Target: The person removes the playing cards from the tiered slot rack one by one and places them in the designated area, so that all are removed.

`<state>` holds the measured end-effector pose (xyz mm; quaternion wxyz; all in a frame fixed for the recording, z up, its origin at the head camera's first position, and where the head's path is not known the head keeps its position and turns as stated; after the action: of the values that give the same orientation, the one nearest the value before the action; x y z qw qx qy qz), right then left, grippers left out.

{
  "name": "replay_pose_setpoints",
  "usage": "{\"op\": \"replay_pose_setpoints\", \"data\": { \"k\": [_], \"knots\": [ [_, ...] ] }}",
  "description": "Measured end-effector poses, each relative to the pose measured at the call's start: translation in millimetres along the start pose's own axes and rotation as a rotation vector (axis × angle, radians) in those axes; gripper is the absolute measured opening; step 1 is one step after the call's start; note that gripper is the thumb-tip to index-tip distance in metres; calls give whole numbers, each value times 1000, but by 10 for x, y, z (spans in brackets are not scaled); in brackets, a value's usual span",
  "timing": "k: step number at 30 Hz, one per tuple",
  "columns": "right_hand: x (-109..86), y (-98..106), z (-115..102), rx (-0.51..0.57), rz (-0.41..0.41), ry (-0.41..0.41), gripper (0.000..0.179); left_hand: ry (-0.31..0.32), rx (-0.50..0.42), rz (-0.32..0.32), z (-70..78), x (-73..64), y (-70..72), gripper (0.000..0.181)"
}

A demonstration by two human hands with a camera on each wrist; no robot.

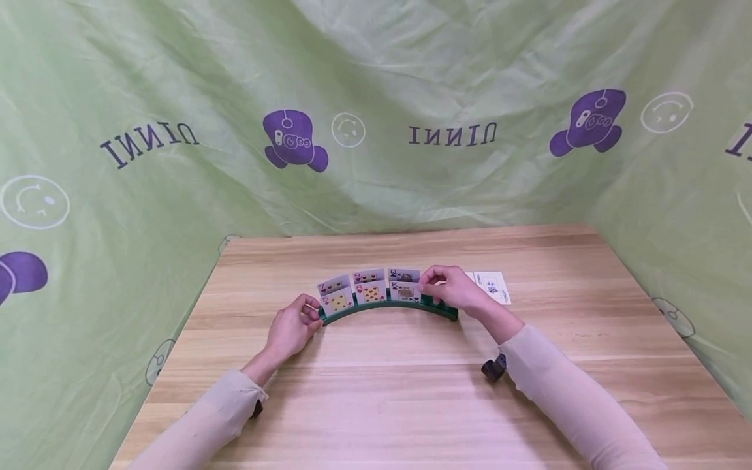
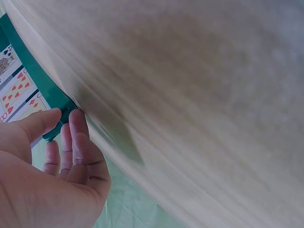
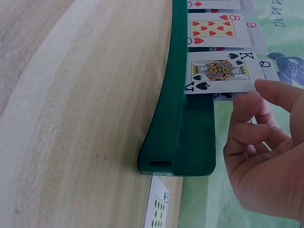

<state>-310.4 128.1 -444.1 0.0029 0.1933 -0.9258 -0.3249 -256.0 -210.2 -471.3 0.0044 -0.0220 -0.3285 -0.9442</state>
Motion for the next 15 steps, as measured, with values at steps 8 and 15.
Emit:
{"op": "replay_pose_setpoints", "data": {
  "k": [8,15],
  "knots": [
    [-57,59,-4,-22,6,-22,16,4,-1,1,-19,-4,-4,31],
    [-104,166,-22,-12,19,-17,17,5,-4,-2,-14,-4,-2,30]
  ]
}}
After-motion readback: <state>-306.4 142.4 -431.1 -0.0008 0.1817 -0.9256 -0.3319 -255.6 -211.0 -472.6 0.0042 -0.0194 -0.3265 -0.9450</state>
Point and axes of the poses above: each hand's wrist, its own x-axis towards the middle knuckle, its own y-axis out of the back of the hand, z = x × y, the point moved 5 cm from there along x, towards the middle knuckle, and after that the axes turned 12 degrees about -x, right-handed, at the moved point
